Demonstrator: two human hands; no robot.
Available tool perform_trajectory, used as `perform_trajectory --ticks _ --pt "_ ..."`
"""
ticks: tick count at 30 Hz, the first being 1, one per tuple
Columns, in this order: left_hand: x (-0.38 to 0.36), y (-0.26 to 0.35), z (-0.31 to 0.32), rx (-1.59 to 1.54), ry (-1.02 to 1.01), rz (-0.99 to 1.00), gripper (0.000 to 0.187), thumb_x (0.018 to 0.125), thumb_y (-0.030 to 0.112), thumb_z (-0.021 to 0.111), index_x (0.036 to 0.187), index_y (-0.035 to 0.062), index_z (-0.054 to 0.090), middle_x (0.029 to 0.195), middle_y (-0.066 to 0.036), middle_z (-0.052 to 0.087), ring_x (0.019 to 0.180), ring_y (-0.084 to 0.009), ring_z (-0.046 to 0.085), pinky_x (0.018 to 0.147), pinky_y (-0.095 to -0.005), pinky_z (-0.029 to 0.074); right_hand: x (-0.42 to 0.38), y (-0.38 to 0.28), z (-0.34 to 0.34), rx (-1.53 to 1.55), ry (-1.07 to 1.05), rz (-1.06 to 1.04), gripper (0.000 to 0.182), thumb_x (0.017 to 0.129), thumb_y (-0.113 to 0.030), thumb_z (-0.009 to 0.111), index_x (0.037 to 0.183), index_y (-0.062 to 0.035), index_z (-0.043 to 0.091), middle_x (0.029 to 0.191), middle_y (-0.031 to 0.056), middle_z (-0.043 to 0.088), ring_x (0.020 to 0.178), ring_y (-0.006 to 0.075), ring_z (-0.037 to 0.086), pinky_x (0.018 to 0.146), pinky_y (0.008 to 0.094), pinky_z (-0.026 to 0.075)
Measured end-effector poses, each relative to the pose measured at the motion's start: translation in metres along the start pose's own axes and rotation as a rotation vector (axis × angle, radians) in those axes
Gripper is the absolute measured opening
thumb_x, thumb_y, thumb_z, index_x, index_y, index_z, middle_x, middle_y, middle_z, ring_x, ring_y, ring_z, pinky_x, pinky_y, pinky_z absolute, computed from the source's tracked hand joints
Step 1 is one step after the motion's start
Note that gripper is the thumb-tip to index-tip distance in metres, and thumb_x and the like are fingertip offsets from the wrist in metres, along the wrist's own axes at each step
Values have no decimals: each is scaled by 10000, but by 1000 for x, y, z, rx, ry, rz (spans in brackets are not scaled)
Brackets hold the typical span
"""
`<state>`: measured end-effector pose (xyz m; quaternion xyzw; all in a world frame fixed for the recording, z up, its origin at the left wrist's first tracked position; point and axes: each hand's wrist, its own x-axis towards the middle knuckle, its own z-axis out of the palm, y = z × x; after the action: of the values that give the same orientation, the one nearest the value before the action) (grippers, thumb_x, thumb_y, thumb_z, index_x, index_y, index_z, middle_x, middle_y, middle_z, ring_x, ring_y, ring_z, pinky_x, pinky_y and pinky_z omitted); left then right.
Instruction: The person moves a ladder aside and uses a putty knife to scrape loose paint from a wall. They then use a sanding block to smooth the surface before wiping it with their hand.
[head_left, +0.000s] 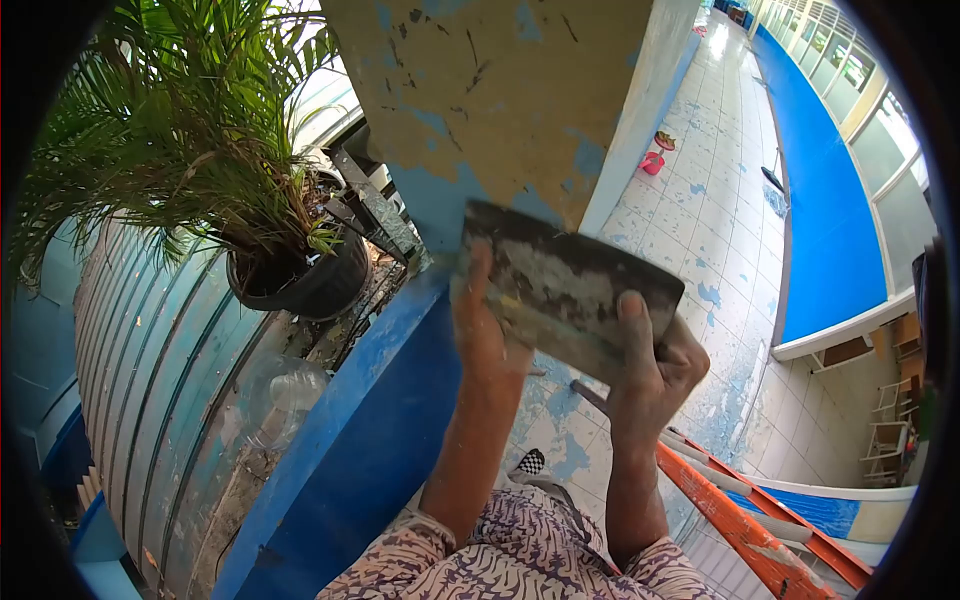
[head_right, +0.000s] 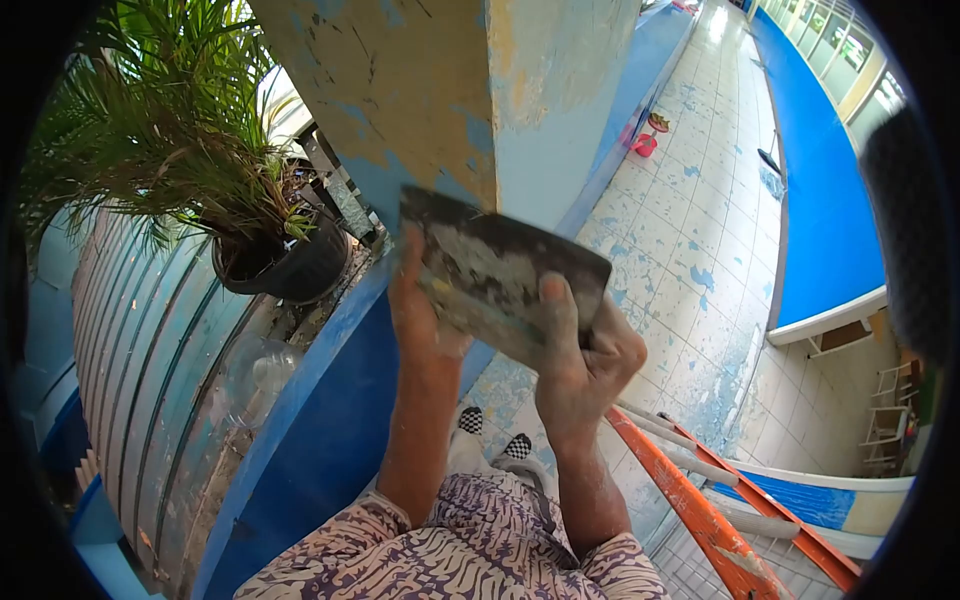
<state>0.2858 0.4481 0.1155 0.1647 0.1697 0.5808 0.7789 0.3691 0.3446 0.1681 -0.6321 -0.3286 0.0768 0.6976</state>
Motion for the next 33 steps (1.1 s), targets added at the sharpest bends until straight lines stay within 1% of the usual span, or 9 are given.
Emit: perform_trajectory --ticks 7,12,17,23,25,27,29,31,33 --pt "29 38 21 -51 -202 32 486 1058 340 581 1433 36 521 1325 -124 653 1145 -262 686 947 -464 595 19 -23 24 34 -34 -173 310 984 -220 737 802 28 695 620 3 620 586 25 455 505 265 333" --pt "-19 -4 -44 -84 -8 -134 454 1075 407 536 1396 87 563 1345 -91 650 1202 -252 650 1013 -461 537 -29 27 -15 -77 -69 18 261 974 -196 739 866 37 695 681 -12 636 635 30 467 542 255 361" --pt "-72 -17 -68 -199 175 -413 510 1065 486 528 1380 85 563 1322 -84 658 1193 -258 638 1044 -471 510 -68 50 -71 413 -376 230 406 944 -165 768 1243 51 599 1130 110 667 1008 153 605 871 278 479" --pt "-104 -16 -28 -35 295 -611 571 1035 577 537 1364 111 560 1294 -81 634 1219 -259 608 1047 -479 494 -122 79 -77 -53 -399 73 827 898 -102 795 1535 30 283 1481 172 425 1338 238 481 1089 397 443" --pt "-116 -21 -30 180 137 -705 594 1017 605 554 1360 120 554 1273 -86 622 1203 -255 612 1051 -466 492 -107 62 -64 76 -36 343 752 900 -45 773 1492 24 315 1355 160 518 1222 221 559 1030 363 495" --pt "-121 -32 -62 231 108 -805 657 1008 597 581 1402 73 547 1340 -108 608 1224 -254 609 1050 -460 500 -88 62 -65 102 113 198 635 905 -8 746 1432 45 396 1294 158 557 1157 210 591 1001 359 511" --pt "-119 -26 -76 825 -355 -927 701 1010 579 594 1439 26 546 1410 -153 598 1270 -276 604 1056 -457 495 -72 74 -85 -88 166 52 479 915 18 719 1341 68 505 1252 163 606 1113 210 622 954 356 535" --pt "-114 3 -70 1219 -582 -836 708 1005 528 632 1452 -13 539 1449 -219 580 1323 -319 582 1082 -450 479 -47 65 -87 -178 -4 -161 225 899 12 746 1099 88 677 1101 149 722 934 190 688 809 339 568" --pt "-113 12 -71 1350 -559 -352 688 988 484 671 1421 -38 555 1418 -267 589 1335 -358 574 1096 -444 467 -40 59 -82 -423 -187 -198 165 874 8 762 1020 70 717 1019 124 746 850 166 695 755 315 555"
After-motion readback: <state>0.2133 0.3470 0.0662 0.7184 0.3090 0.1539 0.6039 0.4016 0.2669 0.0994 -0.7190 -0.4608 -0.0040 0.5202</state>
